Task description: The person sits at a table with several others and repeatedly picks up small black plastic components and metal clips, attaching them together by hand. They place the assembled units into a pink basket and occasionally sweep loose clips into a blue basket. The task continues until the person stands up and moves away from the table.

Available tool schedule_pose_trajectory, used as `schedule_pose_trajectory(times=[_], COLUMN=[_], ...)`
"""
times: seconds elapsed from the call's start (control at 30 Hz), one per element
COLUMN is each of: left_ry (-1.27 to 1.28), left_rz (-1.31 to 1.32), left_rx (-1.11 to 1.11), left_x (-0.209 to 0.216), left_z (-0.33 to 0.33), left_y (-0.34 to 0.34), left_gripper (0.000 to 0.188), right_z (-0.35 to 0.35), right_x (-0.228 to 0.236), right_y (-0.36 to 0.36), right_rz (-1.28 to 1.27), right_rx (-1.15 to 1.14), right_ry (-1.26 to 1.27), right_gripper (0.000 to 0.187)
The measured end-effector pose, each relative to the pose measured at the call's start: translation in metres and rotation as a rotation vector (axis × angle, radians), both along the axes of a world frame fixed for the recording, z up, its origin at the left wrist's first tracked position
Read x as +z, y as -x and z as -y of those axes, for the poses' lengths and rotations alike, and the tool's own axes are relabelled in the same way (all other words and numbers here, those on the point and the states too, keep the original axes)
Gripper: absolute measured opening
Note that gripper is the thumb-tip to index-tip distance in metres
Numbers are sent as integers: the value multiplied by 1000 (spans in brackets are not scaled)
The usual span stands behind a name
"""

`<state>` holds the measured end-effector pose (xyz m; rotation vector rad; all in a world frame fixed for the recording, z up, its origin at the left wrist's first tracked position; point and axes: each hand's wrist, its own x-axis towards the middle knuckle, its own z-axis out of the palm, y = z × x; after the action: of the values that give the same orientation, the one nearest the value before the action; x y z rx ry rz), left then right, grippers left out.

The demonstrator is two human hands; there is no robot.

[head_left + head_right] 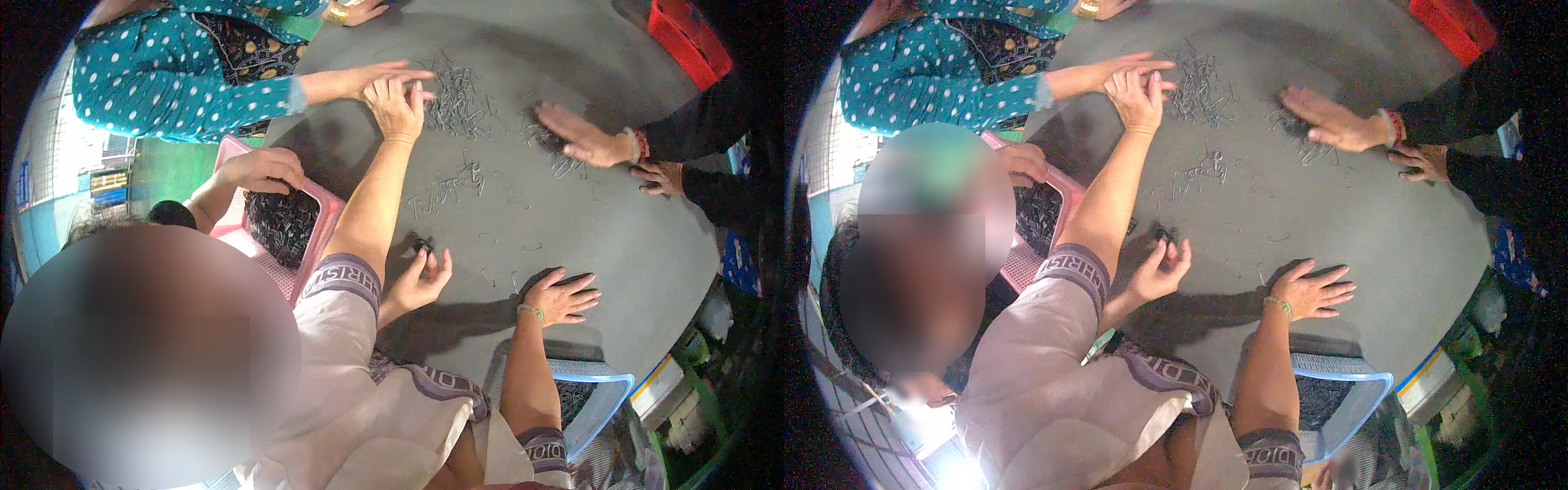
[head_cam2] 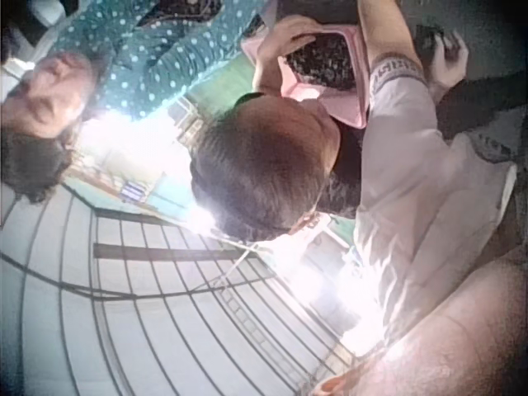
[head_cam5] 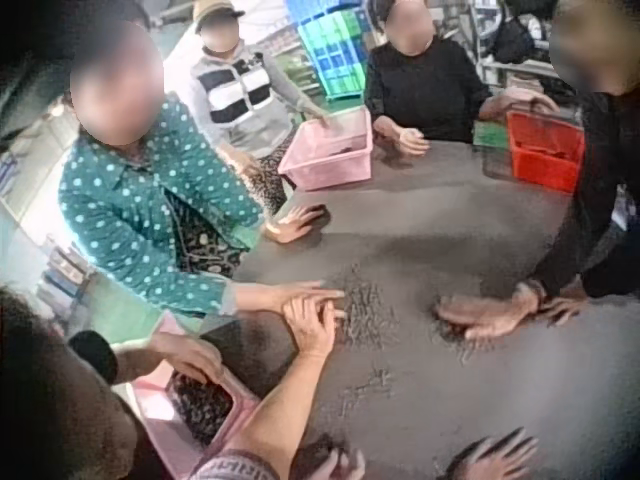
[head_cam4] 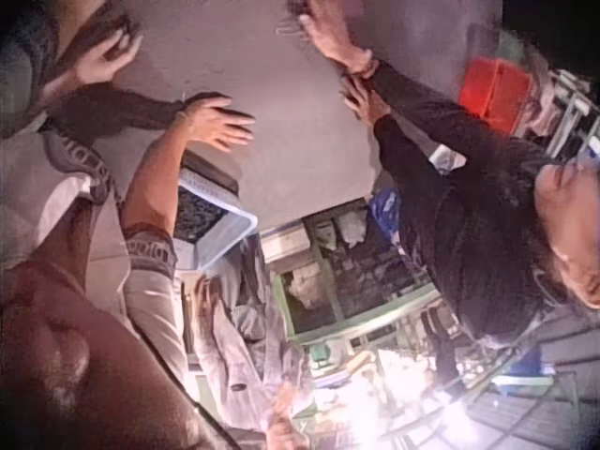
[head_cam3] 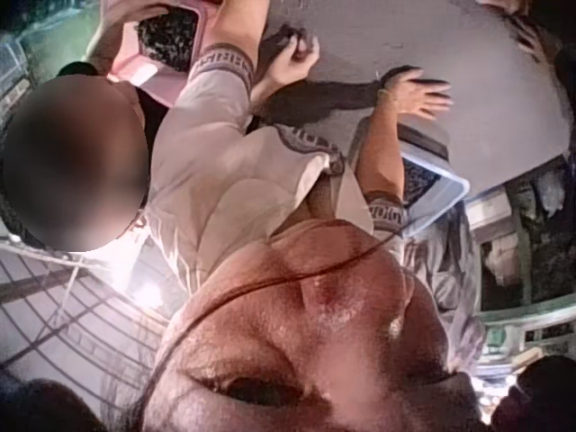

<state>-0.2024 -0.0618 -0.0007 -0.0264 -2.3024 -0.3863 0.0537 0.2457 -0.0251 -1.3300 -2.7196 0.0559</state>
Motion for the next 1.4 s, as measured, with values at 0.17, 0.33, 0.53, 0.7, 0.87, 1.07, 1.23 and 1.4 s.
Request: schedule_pose_trajectory(times=[0.17,0.33,0.53,0.7,0.87,1.07,1.23,1.4], left_ry=[-11,-22,151,217,58,-178,-20,-348], left_rz=[225,519,469,412,542,395,443,633], left_rx=[-8,231,-380,-858,-1321,-1140,-1304,-1378], left_x=[-26,-41,-37,-36,-39,-33,-80,-54], left_z=[20,22,-67,-148,-199,-249,-278,-235], left_y=[44,87,98,57,-53,-57,-78,-124], left_gripper=[53,66,62,59,60,48,43,31], right_z=[-8,-4,-8,-6,-10,-14,-18,-29], right_x=[-5,5,2,3,-5,-16,-30,-37], right_y=[-5,1,-1,-1,-4,-6,-13,-15], right_rz=[57,71,96,92,80,98,107,142], right_rx=[-15,-20,-34,-28,-38,-38,-22,-55], right_ry=[6,61,67,83,79,99,79,70], right_gripper=[68,68,69,68,69,68,66,63])
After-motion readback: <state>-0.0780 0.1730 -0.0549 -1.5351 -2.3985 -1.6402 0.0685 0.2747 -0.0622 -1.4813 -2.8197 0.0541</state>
